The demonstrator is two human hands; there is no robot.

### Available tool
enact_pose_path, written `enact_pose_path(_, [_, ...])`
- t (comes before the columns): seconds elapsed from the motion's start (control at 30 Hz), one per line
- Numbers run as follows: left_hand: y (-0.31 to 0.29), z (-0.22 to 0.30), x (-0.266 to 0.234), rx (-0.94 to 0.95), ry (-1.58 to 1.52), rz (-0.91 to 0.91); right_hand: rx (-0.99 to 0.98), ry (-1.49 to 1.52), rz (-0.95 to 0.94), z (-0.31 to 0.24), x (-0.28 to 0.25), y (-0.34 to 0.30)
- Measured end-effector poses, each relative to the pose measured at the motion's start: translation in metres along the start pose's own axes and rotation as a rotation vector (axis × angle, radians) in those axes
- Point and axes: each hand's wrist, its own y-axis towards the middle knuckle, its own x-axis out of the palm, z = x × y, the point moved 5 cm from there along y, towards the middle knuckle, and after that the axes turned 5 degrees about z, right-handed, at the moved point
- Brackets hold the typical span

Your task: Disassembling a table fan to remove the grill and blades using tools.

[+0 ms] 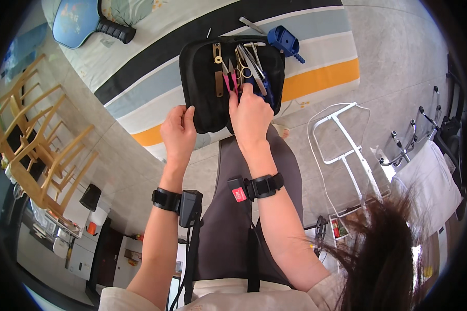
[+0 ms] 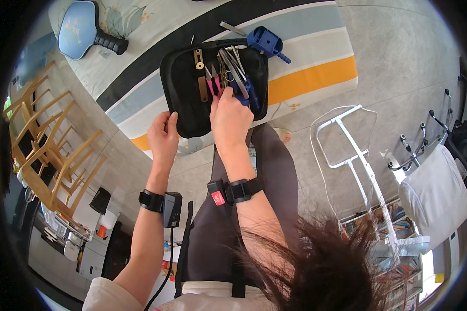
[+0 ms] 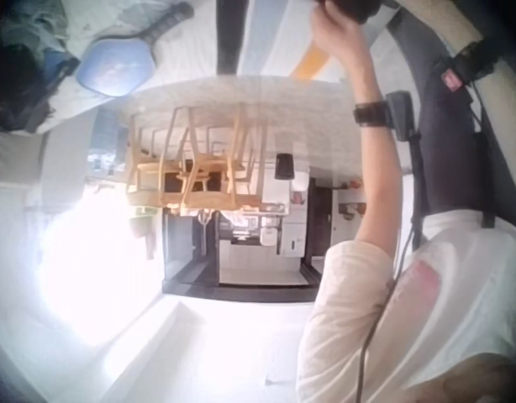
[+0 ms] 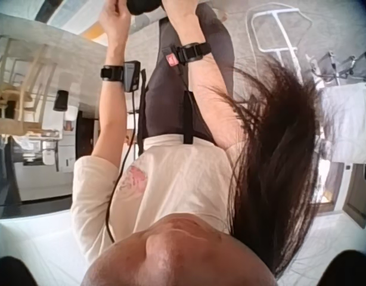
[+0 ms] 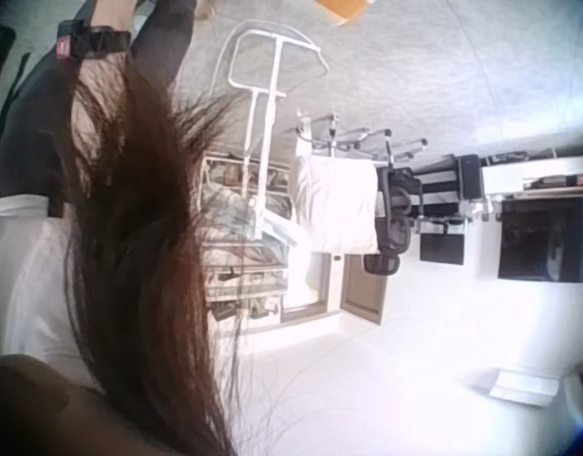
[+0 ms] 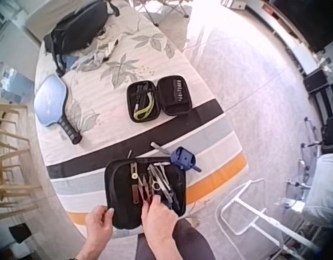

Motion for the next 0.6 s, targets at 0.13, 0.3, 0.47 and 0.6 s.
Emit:
enact_pose_path(0.13, [0.002, -0.001, 0.000, 0.014, -0.012, 0.014, -0.046, -0.056, -0.057, -0.001, -0.002, 0.010])
enact_pose_path(0.3, [0.003, -0.006, 0.001, 0.025, 0.014, 0.008, -0.088, -0.149, -0.088, 0.020, -0.014, 0.014])
enact_pose_path(0.47, [0.003, -0.005, 0.000, 0.014, 0.038, 0.001, -0.149, -0.220, -0.088, 0.026, -0.015, 0.004])
enact_pose_path(0.6, [0.004, -0.006, 0.001, 0.005, 0.071, -0.011, -0.243, -0.090, 0.080, 0.010, -0.019, -0.002])
